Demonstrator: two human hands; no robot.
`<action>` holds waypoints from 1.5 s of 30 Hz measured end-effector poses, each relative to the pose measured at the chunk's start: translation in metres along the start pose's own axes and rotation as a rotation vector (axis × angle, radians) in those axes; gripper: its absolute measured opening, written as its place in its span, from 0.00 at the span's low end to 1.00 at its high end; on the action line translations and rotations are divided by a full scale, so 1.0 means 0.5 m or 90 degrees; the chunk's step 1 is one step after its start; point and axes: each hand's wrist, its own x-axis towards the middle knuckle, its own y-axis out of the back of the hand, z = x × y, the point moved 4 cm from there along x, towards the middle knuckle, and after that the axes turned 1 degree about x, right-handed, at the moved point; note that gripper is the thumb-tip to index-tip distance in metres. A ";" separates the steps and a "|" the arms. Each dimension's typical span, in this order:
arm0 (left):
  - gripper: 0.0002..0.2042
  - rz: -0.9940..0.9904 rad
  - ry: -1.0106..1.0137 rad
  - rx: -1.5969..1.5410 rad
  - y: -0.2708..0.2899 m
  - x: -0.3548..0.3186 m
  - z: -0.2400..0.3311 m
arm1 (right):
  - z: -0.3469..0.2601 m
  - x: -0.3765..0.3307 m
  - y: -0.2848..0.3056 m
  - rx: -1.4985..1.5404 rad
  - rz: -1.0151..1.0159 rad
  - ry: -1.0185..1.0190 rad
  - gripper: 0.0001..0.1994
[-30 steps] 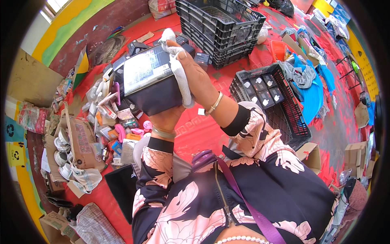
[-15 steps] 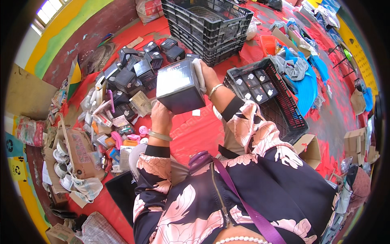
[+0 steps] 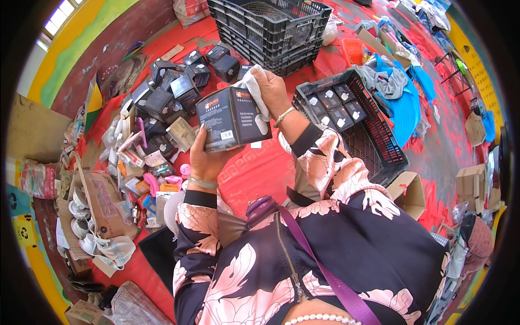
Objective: The person picks up black boxes and wipes them with a cloth before placing them into a crate.
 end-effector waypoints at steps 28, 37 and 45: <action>0.37 -0.078 -0.152 0.412 -0.019 -0.023 -0.001 | -0.096 -0.017 -0.100 -0.282 -0.663 0.022 0.20; 0.46 -0.125 -0.181 0.371 0.000 -0.017 0.016 | -0.008 0.150 0.113 -0.289 -0.181 -0.014 0.11; 0.31 0.040 -0.090 0.104 0.063 0.020 -0.002 | -0.203 -0.003 -0.072 -0.360 -0.297 0.271 0.12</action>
